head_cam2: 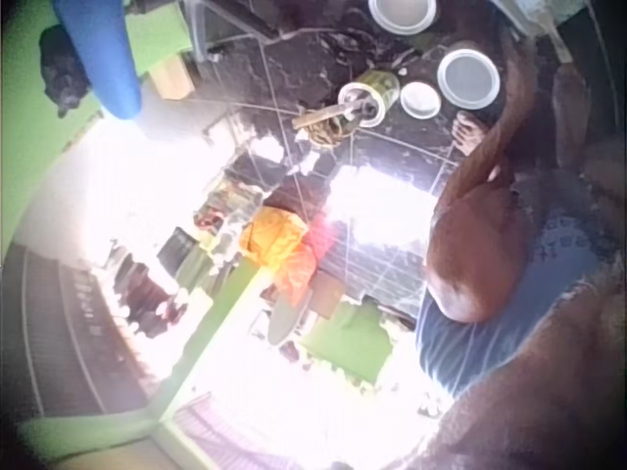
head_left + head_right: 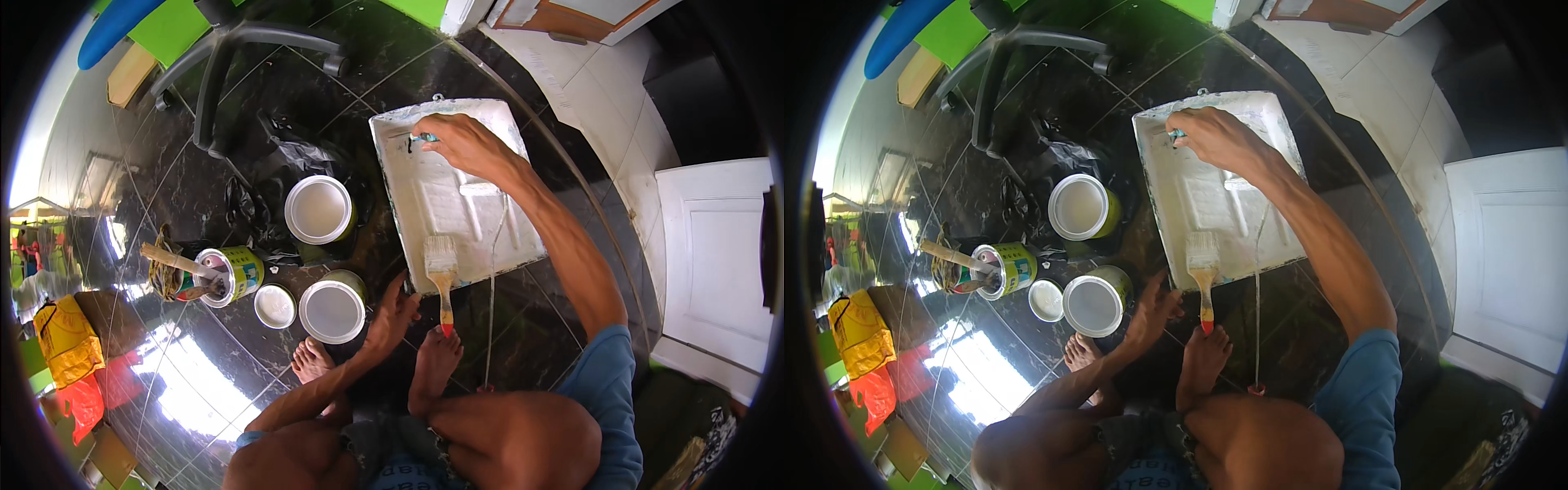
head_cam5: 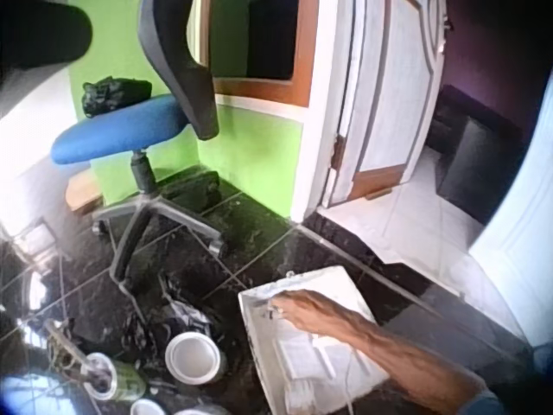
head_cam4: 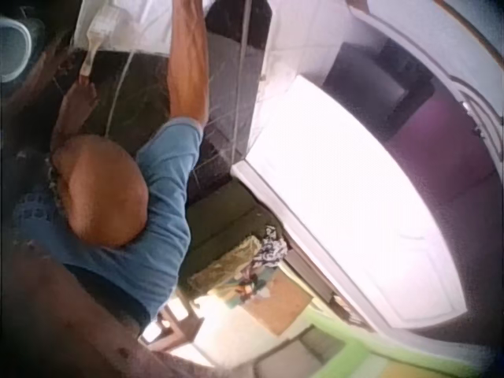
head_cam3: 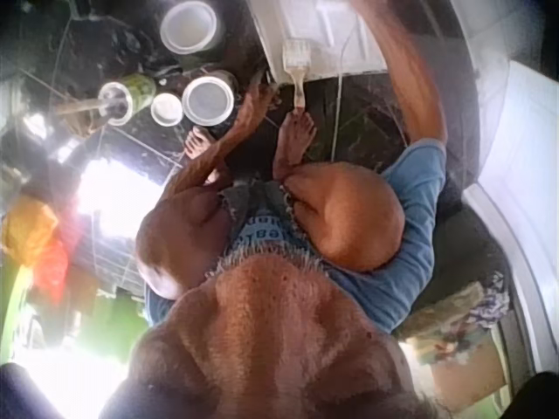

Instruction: The person sits on the floor and mixes white paint in a small container using a wooden stick. They then pour the paint into a tray and use a brush and roller to spread and mix the paint within the tray.

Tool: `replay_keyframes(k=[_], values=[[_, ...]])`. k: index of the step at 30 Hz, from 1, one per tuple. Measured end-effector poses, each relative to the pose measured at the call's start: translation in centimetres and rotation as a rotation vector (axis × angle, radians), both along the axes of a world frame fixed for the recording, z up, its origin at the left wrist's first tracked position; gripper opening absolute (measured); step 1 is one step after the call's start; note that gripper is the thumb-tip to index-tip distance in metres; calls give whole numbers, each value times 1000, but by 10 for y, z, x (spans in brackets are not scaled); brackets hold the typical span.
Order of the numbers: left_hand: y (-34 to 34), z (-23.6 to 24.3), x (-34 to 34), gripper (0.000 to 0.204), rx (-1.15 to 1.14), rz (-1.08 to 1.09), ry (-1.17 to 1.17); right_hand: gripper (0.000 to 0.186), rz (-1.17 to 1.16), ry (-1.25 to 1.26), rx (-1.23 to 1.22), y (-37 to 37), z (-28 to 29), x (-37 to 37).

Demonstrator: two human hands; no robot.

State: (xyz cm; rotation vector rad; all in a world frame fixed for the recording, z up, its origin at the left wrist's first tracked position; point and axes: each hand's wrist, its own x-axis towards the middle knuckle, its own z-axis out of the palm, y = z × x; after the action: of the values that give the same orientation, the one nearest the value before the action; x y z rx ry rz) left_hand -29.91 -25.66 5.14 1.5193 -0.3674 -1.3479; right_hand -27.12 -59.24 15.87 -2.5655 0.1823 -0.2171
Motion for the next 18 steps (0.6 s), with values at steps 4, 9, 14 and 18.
replay_keyframes(k=[4, 9, 14, 18], values=[[-6, -4, 3, 60, -38, -29, -22, 19, -1, 7, 4, -5, 4, 1], [-8, 1, 6, 62, -17, -30, 4, 16, 77, 132, -40, -2, 11, 9], [-7, -4, 0, 55, -62, 46, -53, 18, 96, 218, -23, 14, 15, -2], [-6, -4, -1, 55, -81, 33, -129, 18, 4, 154, 17, 5, 26, -9]])
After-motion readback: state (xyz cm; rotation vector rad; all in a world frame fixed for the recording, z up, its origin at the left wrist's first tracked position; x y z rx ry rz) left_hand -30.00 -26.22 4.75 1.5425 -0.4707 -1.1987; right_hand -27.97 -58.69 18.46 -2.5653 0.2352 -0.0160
